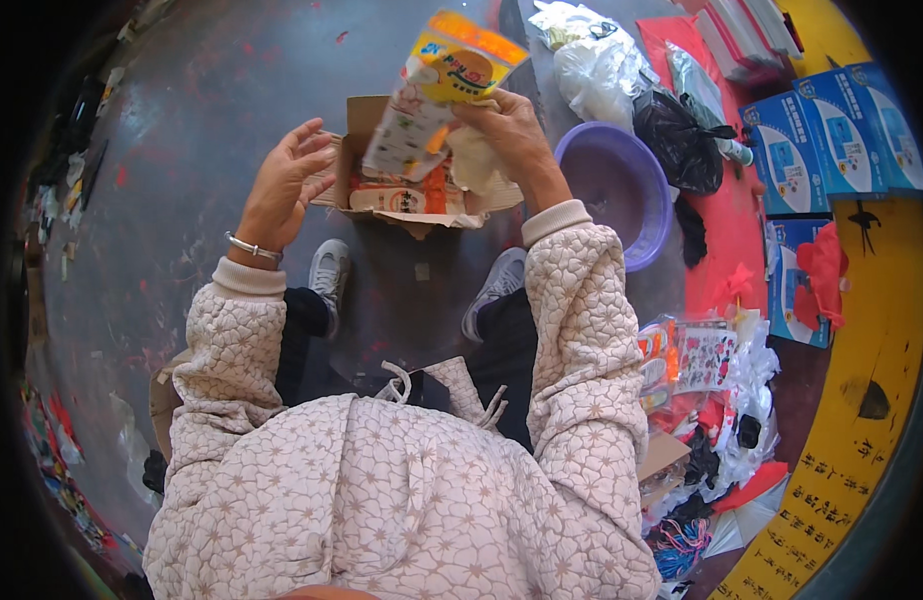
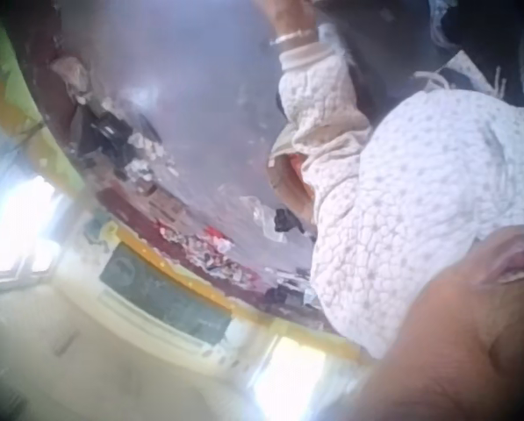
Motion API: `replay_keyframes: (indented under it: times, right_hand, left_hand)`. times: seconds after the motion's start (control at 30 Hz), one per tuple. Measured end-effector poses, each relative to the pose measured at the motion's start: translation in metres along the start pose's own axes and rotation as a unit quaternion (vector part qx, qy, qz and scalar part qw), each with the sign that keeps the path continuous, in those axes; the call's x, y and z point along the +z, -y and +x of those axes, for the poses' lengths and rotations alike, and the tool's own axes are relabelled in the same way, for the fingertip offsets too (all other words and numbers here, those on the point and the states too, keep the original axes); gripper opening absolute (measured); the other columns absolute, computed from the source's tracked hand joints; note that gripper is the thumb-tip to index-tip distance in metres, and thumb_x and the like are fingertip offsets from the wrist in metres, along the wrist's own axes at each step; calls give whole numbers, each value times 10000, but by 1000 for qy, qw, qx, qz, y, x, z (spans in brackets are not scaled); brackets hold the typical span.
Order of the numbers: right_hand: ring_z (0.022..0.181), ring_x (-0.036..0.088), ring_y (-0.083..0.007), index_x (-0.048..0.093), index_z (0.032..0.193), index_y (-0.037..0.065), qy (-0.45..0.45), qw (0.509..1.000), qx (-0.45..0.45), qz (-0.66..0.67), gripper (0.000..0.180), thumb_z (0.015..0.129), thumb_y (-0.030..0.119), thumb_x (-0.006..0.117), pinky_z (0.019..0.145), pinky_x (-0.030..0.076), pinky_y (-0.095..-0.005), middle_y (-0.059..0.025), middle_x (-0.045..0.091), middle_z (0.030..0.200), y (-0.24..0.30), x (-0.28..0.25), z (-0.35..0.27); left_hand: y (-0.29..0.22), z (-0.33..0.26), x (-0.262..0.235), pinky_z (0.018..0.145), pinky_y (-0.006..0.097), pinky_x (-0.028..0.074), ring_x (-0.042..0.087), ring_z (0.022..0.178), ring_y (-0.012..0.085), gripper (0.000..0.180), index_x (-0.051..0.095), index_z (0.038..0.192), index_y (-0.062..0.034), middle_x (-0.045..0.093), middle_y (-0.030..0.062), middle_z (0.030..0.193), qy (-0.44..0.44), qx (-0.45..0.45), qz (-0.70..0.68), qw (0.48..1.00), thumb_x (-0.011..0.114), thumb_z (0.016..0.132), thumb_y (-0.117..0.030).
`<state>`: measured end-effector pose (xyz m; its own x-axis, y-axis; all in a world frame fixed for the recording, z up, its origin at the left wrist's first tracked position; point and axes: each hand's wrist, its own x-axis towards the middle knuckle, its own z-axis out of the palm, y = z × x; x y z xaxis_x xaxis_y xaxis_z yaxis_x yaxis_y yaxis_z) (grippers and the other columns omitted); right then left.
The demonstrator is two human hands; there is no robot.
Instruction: The person sits on the floor and wipes the surfaces of several packaged items with a cloth, then places them into a cardboard box. The items include a plastic case and multiple snack-style pouches.
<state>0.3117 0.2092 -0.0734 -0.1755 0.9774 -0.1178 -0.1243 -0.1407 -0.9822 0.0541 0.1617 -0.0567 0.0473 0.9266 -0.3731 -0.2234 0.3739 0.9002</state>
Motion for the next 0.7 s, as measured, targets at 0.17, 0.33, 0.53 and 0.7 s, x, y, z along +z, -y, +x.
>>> replay_keyframes:
  times: [0.17, 0.33, 0.53, 0.7]
  right_hand:
    - [714, 626, -129, 623, 963, 7, -20, 984, 5, 178, 175, 810, 90, 633, 637, 518, -243, -66, 655, 849, 20, 28, -7]
    - [659, 614, -131, 616, 957, 0, 21, 983, 83, 160, 207, 821, 154, 639, 607, 511, -244, -92, 653, 824, 18, 21, -5]
    - [549, 517, -105, 606, 844, 0, -48, 990, 133, 24, 369, 880, 356, 519, 514, 445, -254, -47, 564, 679, 19, -9, -4]
    - [624, 533, -89, 603, 932, -9, -87, 982, 4, -165, 199, 782, 93, 520, 565, 453, -243, -58, 603, 810, 60, -7, -16]
  left_hand:
    - [5, 17, 10, 819, 351, 483, 511, 1085, 214, 517, 430, 1234, -49, 517, 103, 1175, 92, -18, -59, 994, 663, 807, -223]
    - [4, 25, 11, 624, 262, 556, 609, 909, 192, 318, 482, 1130, -50, 589, 93, 1045, 59, -21, -148, 987, 590, 860, -176]
    - [6, 28, 7, 604, 251, 561, 617, 896, 194, 269, 477, 1094, -57, 595, 97, 1016, 7, -13, -215, 977, 578, 867, -159]
    - [1, 23, 13, 572, 247, 542, 615, 789, 156, 190, 537, 1022, -49, 605, 60, 937, -53, 11, -152, 987, 583, 857, -132]
